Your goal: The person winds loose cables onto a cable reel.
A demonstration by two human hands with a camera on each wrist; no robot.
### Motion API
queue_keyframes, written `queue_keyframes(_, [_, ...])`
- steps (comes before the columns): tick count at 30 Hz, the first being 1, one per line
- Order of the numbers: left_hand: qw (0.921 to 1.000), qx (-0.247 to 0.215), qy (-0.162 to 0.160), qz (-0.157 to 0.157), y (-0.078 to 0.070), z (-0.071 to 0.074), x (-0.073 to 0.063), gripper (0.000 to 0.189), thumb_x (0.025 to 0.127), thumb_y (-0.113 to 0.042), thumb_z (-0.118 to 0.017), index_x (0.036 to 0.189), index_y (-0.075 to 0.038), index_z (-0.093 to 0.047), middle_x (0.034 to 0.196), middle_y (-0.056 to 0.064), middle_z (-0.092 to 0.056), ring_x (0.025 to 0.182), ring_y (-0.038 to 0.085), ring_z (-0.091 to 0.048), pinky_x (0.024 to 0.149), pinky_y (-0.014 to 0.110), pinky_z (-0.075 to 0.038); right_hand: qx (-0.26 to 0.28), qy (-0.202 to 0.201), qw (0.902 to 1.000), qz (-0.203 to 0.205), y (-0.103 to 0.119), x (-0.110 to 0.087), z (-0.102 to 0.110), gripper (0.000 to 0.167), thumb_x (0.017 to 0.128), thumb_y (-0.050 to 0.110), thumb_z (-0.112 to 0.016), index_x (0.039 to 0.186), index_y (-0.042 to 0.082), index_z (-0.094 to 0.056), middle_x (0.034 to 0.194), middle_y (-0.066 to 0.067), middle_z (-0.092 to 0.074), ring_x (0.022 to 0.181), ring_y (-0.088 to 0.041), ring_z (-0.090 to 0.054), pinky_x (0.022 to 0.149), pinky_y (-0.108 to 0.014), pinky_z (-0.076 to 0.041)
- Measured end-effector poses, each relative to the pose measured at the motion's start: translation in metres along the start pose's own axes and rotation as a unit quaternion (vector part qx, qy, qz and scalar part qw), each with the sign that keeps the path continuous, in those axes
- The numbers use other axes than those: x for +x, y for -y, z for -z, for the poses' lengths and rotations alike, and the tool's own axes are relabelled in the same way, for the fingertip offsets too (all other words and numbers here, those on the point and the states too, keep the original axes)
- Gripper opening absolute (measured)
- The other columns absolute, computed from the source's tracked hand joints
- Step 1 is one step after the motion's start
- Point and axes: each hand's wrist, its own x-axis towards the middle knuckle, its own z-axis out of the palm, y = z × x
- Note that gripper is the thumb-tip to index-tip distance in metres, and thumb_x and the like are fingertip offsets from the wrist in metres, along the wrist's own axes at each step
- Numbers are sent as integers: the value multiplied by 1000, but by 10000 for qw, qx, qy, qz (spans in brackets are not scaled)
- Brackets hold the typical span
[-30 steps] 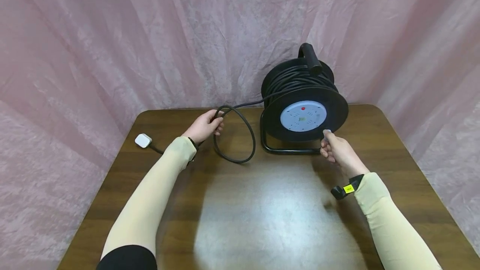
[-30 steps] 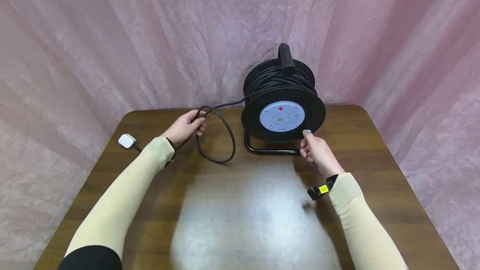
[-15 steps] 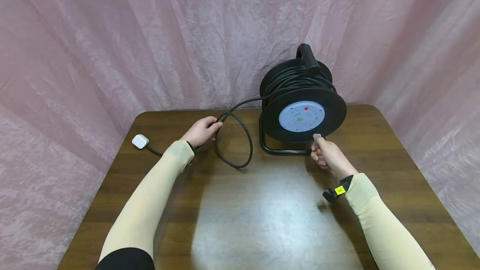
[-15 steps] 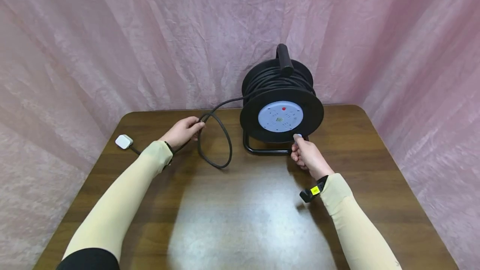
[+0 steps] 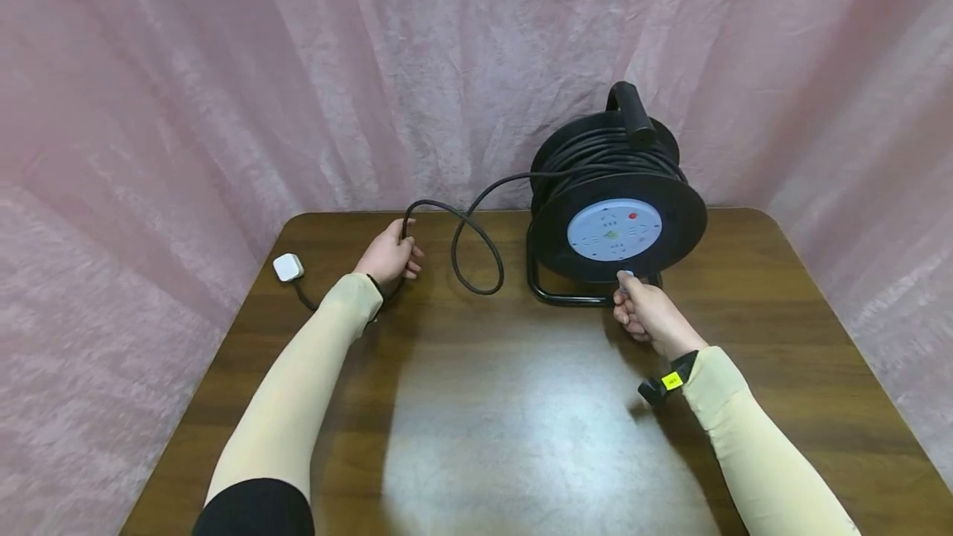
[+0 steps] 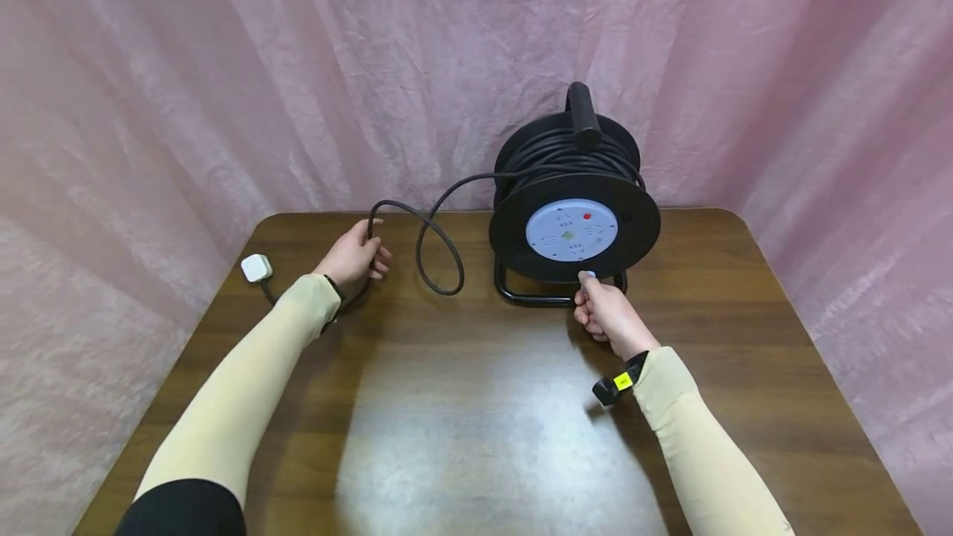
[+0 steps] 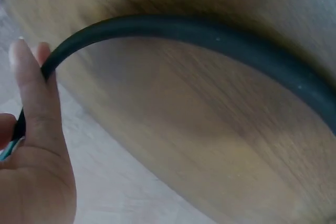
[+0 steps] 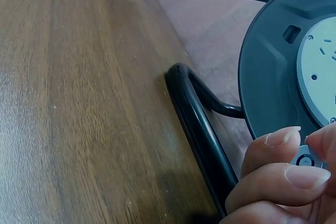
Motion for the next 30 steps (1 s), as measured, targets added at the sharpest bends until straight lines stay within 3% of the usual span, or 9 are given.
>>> queue_keyframes(5, [9988,-398,-67,266,5,2,1,43,112,-11,-35,154,-1,-32,118,31,-62,99,42,-66,85,52,-58,63,60,10000,8,1,2,-4,53,109,54,-36,89,6,-46,59,4,-47,43,-7,-31,40,-21,-25])
queue_keyframes(10, [9993,-207,290,109,4,6,-2,47,110,-8,-42,156,2,-31,127,32,-61,107,40,-65,90,49,-57,111,106,9999,15,-1,2,-6,53,109,53,-35,89,6,-45,59,4,-47,43,-6,-32,40,-21,-26])
queue_keyframes(13, [9976,127,686,-43,-2,14,-10,45,110,-11,-47,153,-1,-37,122,30,-60,104,38,-63,91,49,-56,94,135,9999,30,0,2,-6,53,110,53,-35,88,6,-45,59,4,-47,44,-6,-32,40,-21,-26])
queue_keyframes(15, [9951,372,898,-165,-6,20,-16,36,110,-17,-50,144,-5,-49,108,24,-59,91,35,-60,85,48,-55,97,147,9998,45,0,2,-4,53,109,54,-35,88,7,-45,60,4,-47,44,-6,-33,40,-21,-27])
queue_keyframes(19, [9863,1229,1034,-381,-13,25,-24,28,108,-28,-57,131,-13,-63,92,9,-58,76,18,-49,74,40,-46,105,161,9998,77,0,0,-1,53,110,54,-35,87,7,-45,60,5,-47,45,-5,-33,40,-21,-27])
queue_keyframes(22, [9811,1526,1114,-418,-17,24,-27,29,109,-24,-54,134,-16,-65,85,7,-60,68,16,-51,67,35,-46,71,168,9998,94,0,-1,-1,53,110,54,-35,87,7,-46,61,5,-47,45,-5,-34,41,-21,-28])
queue_keyframes(26, [9869,737,1378,-402,-16,22,-31,31,110,-11,-43,131,-5,-65,99,16,-62,78,32,-60,77,49,-55,-10,213,9997,109,1,-1,-4,54,109,55,-35,87,8,-47,61,5,-48,46,-6,-35,41,-22,-28])
queue_keyframes(28, [9888,182,1404,-467,-13,22,-31,33,109,-8,-38,127,1,-65,116,17,-62,98,38,-60,90,57,-51,-24,247,9996,100,1,0,-7,54,109,55,-35,87,8,-47,61,5,-48,46,-6,-35,42,-22,-29])
queue_keyframes(30, [9878,-363,1427,-505,-9,21,-31,32,108,-7,-37,121,5,-64,124,19,-60,106,39,-56,97,61,-46,-23,280,9996,86,2,1,-10,54,109,55,-35,87,8,-47,61,5,-48,46,-6,-35,41,-22,-29])
